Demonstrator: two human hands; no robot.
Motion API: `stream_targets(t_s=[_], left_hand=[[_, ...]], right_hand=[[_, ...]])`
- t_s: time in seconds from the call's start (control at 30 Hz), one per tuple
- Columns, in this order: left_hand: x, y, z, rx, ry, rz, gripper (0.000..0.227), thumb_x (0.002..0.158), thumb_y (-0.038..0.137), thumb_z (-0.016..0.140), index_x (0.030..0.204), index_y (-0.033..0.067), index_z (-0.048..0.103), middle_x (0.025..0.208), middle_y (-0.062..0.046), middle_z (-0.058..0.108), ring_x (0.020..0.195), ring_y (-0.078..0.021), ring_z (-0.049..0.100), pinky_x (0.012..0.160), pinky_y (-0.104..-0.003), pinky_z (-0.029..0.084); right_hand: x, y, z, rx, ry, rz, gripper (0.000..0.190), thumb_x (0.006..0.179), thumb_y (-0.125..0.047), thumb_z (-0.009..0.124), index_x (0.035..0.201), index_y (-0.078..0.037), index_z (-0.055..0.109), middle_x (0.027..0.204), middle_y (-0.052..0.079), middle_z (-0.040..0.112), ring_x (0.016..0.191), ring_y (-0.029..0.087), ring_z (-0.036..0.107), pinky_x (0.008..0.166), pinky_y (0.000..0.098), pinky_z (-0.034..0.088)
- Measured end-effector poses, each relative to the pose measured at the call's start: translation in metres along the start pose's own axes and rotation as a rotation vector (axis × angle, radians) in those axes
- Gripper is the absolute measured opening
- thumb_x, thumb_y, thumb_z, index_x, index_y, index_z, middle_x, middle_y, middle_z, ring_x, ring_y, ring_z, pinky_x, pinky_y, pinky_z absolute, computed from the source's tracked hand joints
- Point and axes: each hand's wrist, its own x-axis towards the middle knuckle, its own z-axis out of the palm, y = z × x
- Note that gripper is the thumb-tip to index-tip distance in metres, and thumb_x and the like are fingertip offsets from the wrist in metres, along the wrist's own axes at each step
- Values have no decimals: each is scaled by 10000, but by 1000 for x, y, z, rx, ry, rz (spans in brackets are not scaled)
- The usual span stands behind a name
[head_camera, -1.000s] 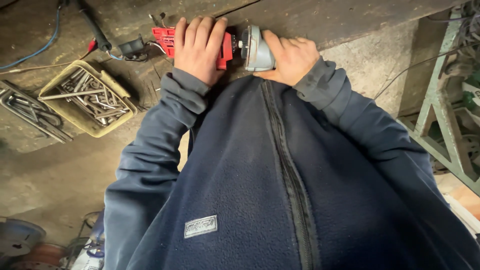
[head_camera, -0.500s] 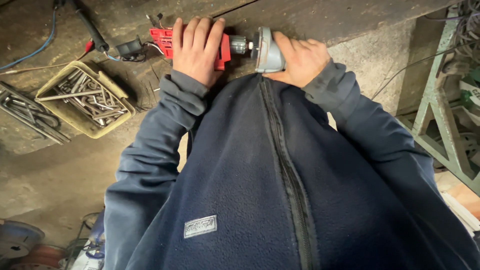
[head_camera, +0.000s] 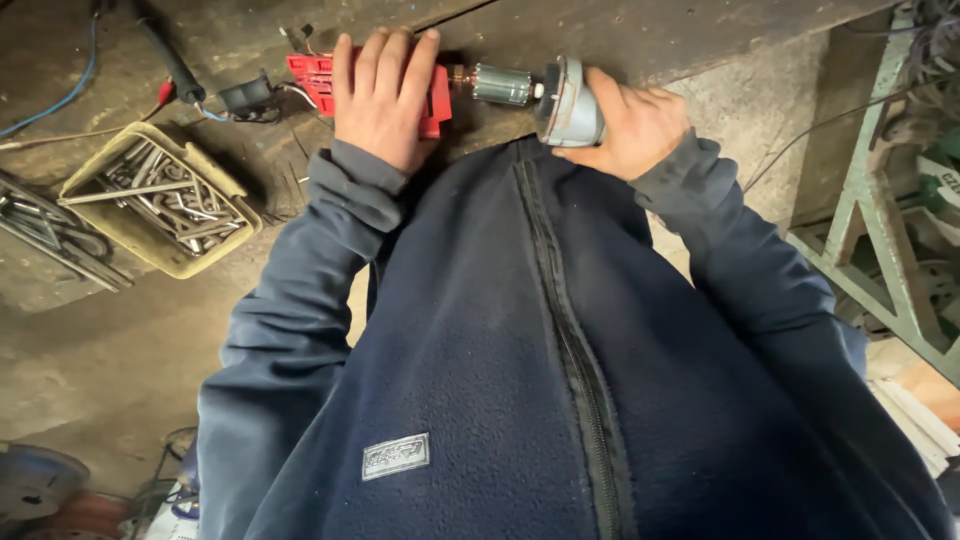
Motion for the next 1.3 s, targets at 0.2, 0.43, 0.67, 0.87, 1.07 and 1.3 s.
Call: stream_targets(t_s=[0.2, 0.43, 0.67, 0.87, 1.07, 1.3], left_hand=[[5, 3, -13, -32, -105, -38, 1103, 644, 283, 930, 1606, 71, 435, 1532, -191, 477, 1429, -384, 422, 1212, -633, 223], [-4, 11, -33, 5, -106, -136, 1122, 669, 344, 958, 1618, 81, 422, 1596, -180, 439, 1471, -391, 391, 1232, -634, 192], [7, 57, -75, -90, 25, -206, 903, 822, 398, 923, 1531, 39, 493, 1508, -160, 539, 1443, -356, 447, 1256, -599, 189], [30, 118, -92, -816, 56, -314, 726, 899, 310, 864, 1478, 32, 524, 1347, -149, 676, 1274, -306, 656, 1145, -384, 478], [49, 156, -79, -1402, -9, -224, 716, 910, 262, 866, 1478, -2, 520, 1343, -145, 686, 1232, -270, 678, 1111, -362, 532], [68, 178, -98, -1347, 83, 106, 432, 978, 244, 802, 1339, 47, 668, 1380, -119, 676, 1214, -249, 690, 1061, -323, 551]], right_hand=[[-13, 9, -23, -23, 13, 58, 833, 748, -513, 956, 1328, -10, 634, 819, 126, 697, 685, 334, 670, 657, 404, 532], [-26, 18, -54, -7, 49, 55, 896, 731, -541, 965, 1309, 53, 625, 818, 161, 681, 686, 345, 673, 672, 405, 550], [-25, 19, -102, 47, 37, 9, 855, 693, -507, 967, 1248, 66, 659, 784, 157, 672, 645, 328, 665, 648, 408, 542], [-26, 39, -154, 48, 41, -149, 780, 750, -507, 903, 1193, 94, 677, 860, 170, 710, 686, 293, 684, 686, 388, 557], [-1, 33, -215, -75, -19, -328, 586, 774, -422, 841, 1025, 84, 684, 817, 167, 724, 724, 304, 725, 704, 381, 567], [-20, 52, -214, -77, -38, -468, 240, 884, -100, 762, 1052, 15, 636, 998, 168, 760, 929, 316, 750, 867, 423, 585]])
